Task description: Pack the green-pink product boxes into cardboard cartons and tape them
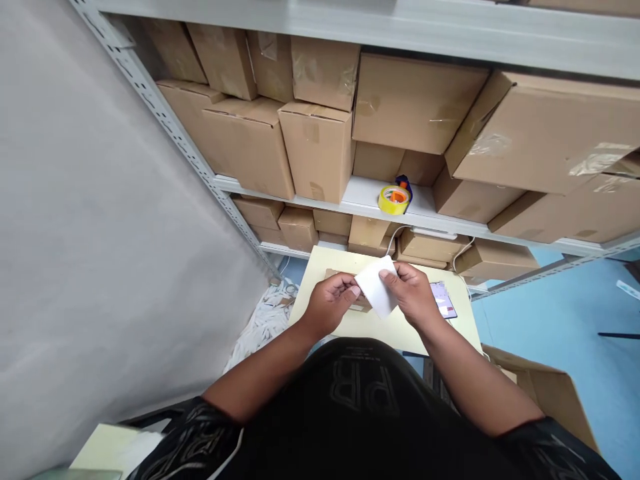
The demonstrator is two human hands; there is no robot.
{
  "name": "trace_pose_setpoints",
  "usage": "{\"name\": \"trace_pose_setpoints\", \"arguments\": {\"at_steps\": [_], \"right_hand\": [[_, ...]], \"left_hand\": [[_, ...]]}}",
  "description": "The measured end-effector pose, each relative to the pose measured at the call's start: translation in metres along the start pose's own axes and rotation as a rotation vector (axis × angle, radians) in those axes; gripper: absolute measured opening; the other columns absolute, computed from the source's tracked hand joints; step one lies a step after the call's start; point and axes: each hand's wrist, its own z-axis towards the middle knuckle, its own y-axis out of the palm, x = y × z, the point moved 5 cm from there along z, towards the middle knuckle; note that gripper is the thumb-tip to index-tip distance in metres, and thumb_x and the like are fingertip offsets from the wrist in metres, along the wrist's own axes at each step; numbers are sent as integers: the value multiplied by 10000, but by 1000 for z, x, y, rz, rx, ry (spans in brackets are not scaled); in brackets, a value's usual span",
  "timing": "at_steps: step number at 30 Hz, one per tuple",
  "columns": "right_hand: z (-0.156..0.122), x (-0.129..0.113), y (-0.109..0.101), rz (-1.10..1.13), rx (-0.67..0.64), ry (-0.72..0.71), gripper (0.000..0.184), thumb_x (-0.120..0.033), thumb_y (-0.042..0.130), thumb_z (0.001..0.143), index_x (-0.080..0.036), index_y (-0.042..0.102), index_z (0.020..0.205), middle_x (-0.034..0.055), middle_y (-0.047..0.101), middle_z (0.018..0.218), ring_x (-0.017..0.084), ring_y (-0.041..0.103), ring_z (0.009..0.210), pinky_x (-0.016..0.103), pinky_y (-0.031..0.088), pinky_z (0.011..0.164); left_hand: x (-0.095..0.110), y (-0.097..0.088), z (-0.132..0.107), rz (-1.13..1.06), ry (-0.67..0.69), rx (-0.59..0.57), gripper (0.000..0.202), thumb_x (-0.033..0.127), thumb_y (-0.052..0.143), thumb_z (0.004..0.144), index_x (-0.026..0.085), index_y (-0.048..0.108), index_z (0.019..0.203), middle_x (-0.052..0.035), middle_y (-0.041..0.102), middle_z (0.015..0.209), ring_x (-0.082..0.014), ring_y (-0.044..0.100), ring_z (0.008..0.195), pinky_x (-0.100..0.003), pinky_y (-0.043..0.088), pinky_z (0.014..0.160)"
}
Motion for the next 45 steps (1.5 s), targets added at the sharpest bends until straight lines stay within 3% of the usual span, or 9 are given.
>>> {"name": "trace_pose_setpoints", "arguments": {"at_steps": [5, 10, 16, 22, 30, 45], "right_hand": [[-2, -4, -3, 12, -40, 19, 447, -605, 805, 770, -179, 748, 893, 37, 735, 796, 177, 622, 680, 269, 472, 600], [-7, -10, 2, -46, -85, 20, 456, -623, 796, 772, -175, 746, 841, 28, 714, 757, 162, 589, 641, 257, 441, 566], [-9, -5, 4, -60, -107, 66, 463, -623, 800, 759, -171, 747, 839, 25, 717, 753, 157, 586, 634, 257, 447, 568], [-10, 5, 2, -29, -127, 123, 435, -588, 824, 743, -171, 741, 835, 22, 713, 756, 159, 592, 651, 265, 455, 593], [-10, 15, -1, 7, -133, 174, 401, -555, 841, 738, -179, 744, 836, 9, 709, 746, 153, 578, 638, 268, 430, 589], [-6, 19, 2, 28, -145, 193, 416, -562, 845, 725, -174, 741, 829, 20, 720, 762, 160, 595, 653, 278, 440, 606]], "left_hand": [[20, -8, -6, 2, 4, 46, 225, 401, 710, 878, 176, 717, 865, -45, 745, 824, -172, 716, 730, -331, 628, 731], [23, -10, -6, 25, -27, 70, 171, 347, 716, 841, 181, 701, 804, -24, 733, 764, -162, 704, 688, -317, 625, 696], [13, -9, -2, -16, -102, 5, 158, 308, 721, 798, 177, 656, 737, 2, 690, 668, -143, 675, 622, -284, 593, 647], [2, -4, -2, -146, -204, -87, 160, 300, 731, 789, 151, 687, 754, -33, 734, 674, -143, 673, 587, -277, 558, 638], [-4, 0, 1, -207, -268, -115, 181, 292, 782, 747, 136, 690, 751, -46, 743, 673, -145, 666, 572, -279, 536, 627], [-24, -2, 2, -276, -286, -81, 253, 375, 774, 807, 135, 694, 799, -50, 727, 680, -163, 672, 606, -306, 545, 641]]}}
